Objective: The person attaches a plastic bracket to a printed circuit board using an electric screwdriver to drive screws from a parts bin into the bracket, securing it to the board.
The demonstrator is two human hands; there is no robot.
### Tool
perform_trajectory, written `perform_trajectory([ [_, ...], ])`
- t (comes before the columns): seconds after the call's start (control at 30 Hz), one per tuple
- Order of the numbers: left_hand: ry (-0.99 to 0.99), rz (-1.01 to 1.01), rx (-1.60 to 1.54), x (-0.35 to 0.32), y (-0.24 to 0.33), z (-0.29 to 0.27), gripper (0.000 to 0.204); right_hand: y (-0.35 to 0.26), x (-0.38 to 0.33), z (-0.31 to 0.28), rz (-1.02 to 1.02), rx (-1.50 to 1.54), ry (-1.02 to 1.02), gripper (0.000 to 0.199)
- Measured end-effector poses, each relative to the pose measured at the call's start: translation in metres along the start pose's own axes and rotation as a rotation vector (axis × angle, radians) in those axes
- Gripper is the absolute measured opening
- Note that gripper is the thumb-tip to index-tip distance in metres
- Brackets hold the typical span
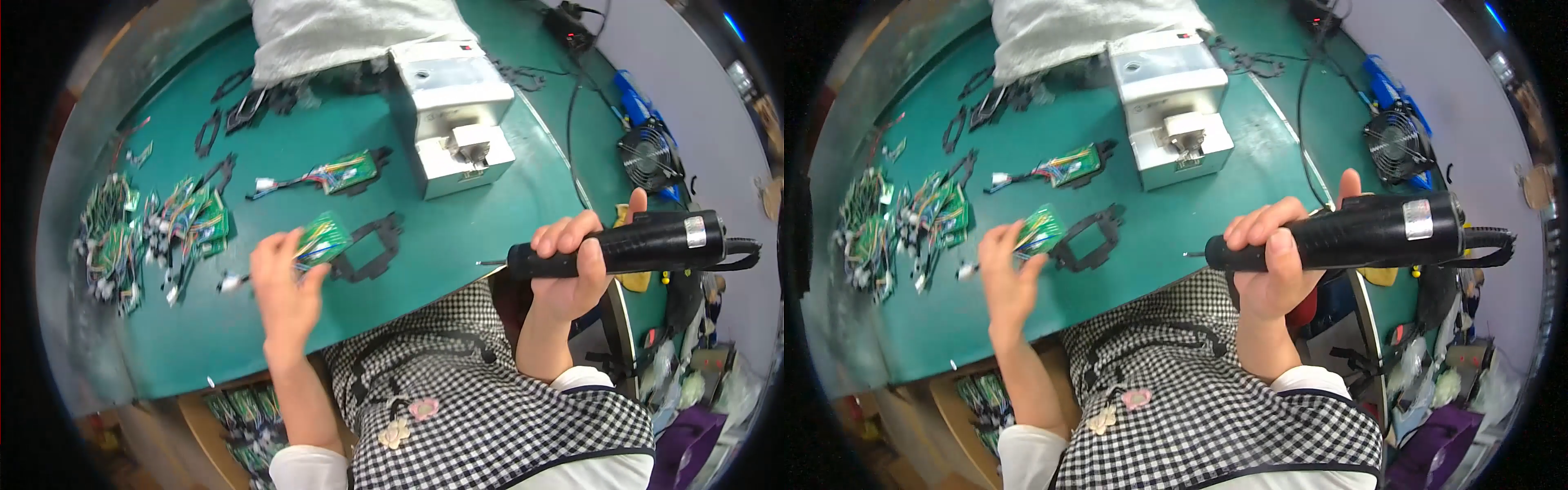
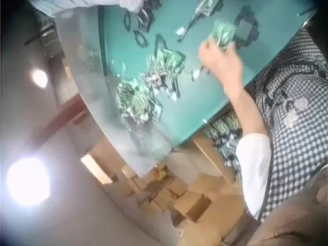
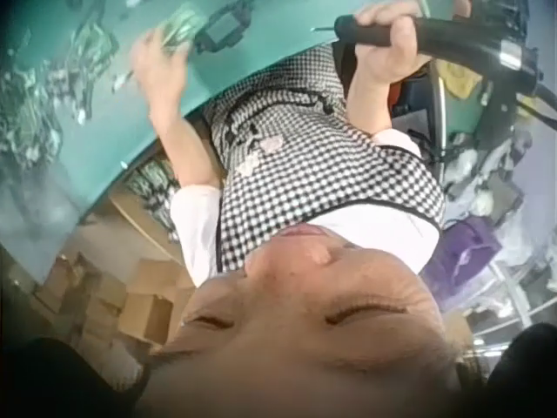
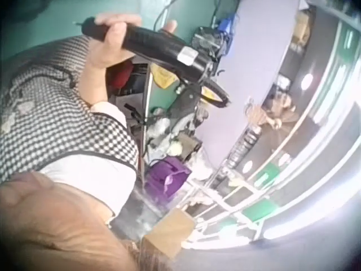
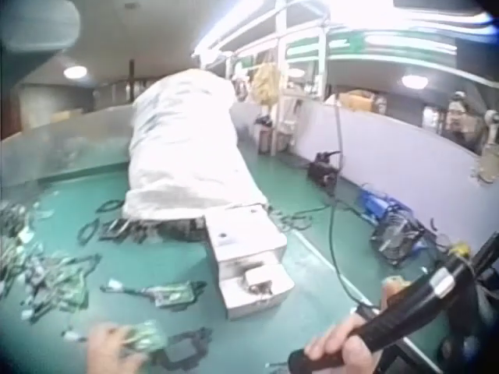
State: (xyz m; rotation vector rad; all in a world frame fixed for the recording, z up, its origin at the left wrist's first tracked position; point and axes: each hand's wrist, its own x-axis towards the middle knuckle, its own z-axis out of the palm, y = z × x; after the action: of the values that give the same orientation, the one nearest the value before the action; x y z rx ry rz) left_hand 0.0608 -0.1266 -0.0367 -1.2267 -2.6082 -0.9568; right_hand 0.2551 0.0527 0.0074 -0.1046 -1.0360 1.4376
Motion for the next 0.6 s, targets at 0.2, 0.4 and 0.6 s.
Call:
perform_trajectory([
  [0.2, -0.173, -0.078, 0.031, -0.012, 0.016, 0.014, 0.05, 0.038, -0.005, 0.026, 0.088, -0.001, -0.099, 0.083],
  [0.4, -0.165, -0.167, 0.03, -0.025, 0.028, 0.018, 0.05, 0.07, -0.004, 0.05, 0.105, -0.072, -0.193, 0.083],
  [0.6, -0.165, -0.192, -0.008, -0.026, 0.035, 0.03, 0.052, 0.096, -0.008, 0.065, 0.205, -0.11, -0.307, 0.084],
])
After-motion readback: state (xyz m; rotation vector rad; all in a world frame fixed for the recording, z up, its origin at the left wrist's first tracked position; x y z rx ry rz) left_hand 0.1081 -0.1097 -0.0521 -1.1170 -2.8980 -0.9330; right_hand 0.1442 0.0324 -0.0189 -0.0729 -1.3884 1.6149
